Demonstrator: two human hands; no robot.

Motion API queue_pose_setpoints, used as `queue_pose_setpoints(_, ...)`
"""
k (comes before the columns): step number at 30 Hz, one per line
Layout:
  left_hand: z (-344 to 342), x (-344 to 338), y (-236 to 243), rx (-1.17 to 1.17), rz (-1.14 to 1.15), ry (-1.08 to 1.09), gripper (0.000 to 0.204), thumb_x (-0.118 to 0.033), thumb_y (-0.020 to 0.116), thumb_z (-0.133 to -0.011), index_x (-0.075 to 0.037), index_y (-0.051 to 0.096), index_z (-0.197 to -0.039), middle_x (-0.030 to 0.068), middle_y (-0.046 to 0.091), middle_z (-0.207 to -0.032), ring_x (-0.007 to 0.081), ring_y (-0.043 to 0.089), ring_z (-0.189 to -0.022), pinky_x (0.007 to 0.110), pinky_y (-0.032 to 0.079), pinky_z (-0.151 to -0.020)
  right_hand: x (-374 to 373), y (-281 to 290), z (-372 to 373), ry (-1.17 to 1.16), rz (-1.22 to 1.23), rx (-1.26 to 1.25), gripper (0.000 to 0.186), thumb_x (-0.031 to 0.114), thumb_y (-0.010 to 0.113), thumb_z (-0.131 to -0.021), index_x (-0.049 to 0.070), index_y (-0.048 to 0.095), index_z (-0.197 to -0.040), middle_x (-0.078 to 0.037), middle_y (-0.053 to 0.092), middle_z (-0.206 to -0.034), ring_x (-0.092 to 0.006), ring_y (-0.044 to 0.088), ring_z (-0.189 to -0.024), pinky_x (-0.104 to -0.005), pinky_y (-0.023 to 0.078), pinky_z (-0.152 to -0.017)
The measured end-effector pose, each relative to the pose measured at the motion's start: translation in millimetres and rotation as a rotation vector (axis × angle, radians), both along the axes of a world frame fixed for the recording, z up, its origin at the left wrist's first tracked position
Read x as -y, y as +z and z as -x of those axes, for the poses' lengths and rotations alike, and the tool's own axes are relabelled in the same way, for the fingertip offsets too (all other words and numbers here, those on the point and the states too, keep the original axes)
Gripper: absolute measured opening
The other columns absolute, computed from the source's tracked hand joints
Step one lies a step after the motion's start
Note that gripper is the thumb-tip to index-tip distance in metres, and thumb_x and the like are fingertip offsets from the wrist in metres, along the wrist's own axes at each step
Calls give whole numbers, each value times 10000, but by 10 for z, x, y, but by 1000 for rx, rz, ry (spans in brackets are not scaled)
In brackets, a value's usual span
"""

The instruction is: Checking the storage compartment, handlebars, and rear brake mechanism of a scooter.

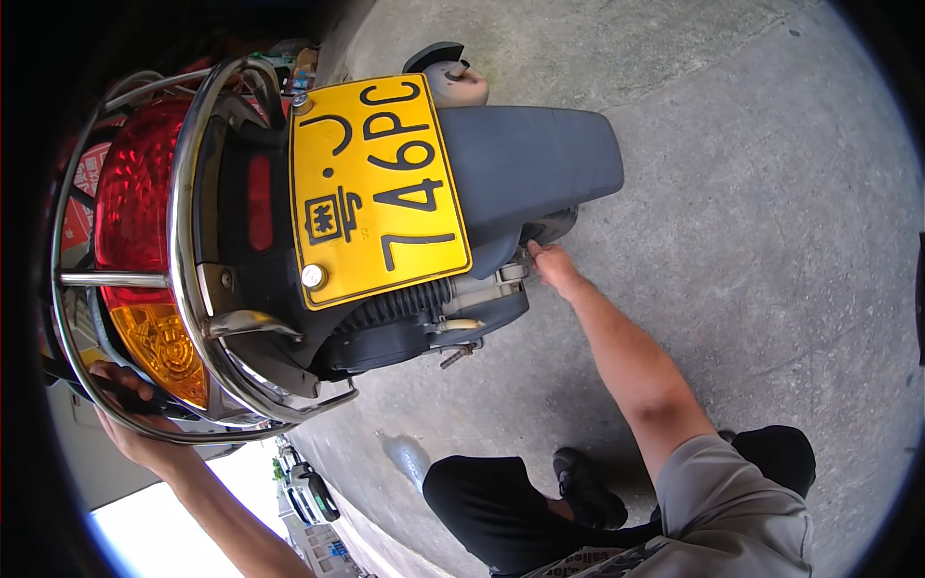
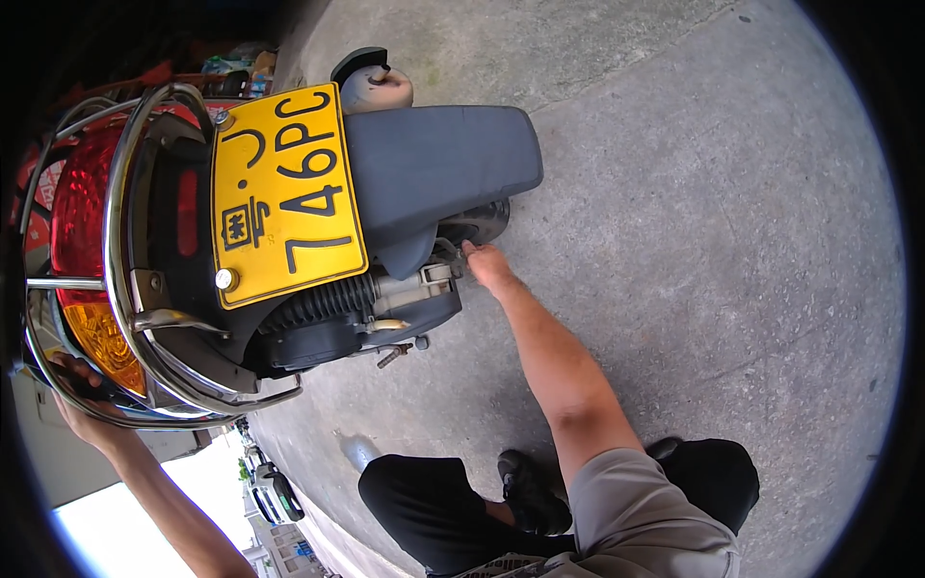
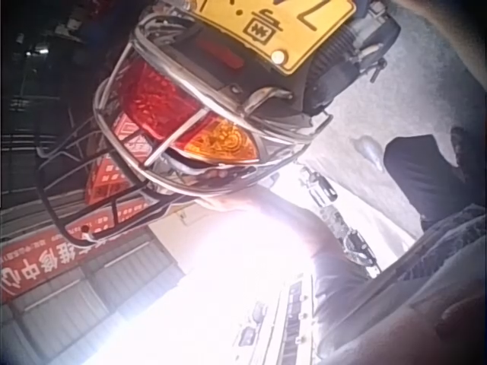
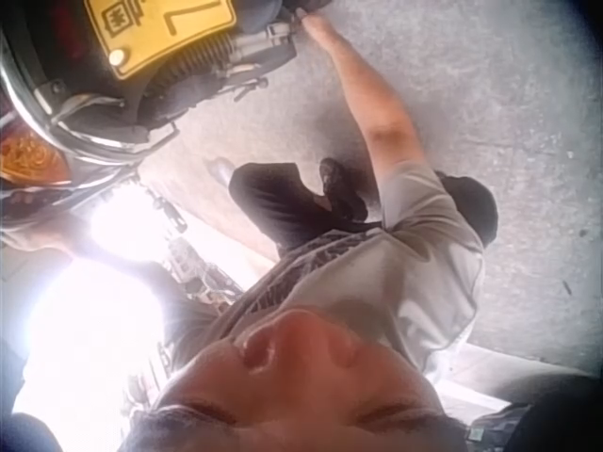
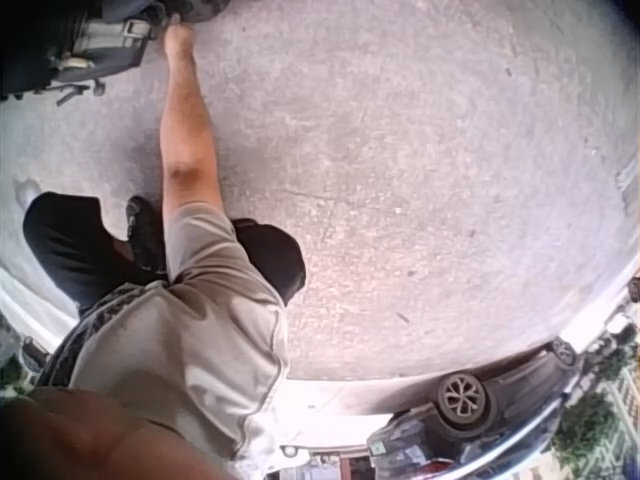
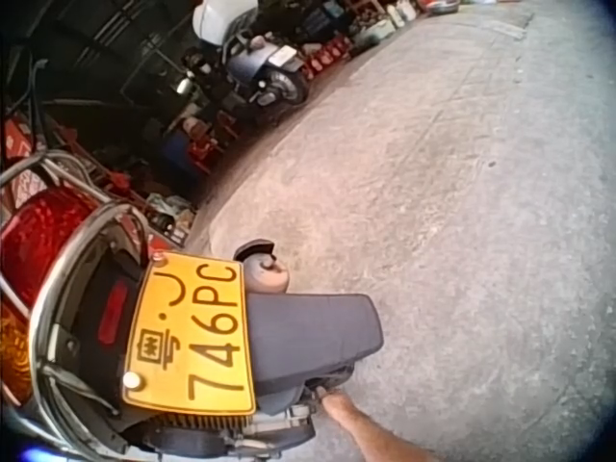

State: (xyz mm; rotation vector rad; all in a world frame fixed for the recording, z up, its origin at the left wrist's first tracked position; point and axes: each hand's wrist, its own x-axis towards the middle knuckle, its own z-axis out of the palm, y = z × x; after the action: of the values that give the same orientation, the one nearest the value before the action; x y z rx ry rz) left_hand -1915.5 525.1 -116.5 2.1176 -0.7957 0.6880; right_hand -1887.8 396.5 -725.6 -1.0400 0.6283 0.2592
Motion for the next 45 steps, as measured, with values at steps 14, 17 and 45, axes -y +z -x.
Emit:
queue_pose_setpoints(14, -8, 72, -71, 18, 46, 32, 223, -168, 490, -969, -2, 551, -1106, 47, 544, -932, 75, 504, -767, 189, 400, -609, -190, -315, 21, -153, 159, 154, 346, 341, 560, -934, 10, 642, -879, -211, 671, -844, -376, 653, -847, -434, 495, -761)
queue_pose_setpoints(17, -11, -4, 0, 4, 32, 26, 223, -170, 491, -968, -2, 551, -1103, 48, 543, -928, 77, 499, -761, 193, 393, -605, -228, -127, 117, -319, 235, 93, 273, 287, 585, -926, 16, 611, -925, -204, 667, -845, -375, 660, -854, -437, 500, -758)
queue_pose_setpoints(45, -6, 84, -70, 36, 25, 22, 246, -179, 487, -963, 10, 557, -1105, 51, 540, -901, 80, 504, -754, 191, 399, -609, -170, -181, -116, -182, 449, -2, 372, 289, 468, -866, -1, 682, -956, -274, 658, -993, -444, 623, -984, -491, 492, -879)
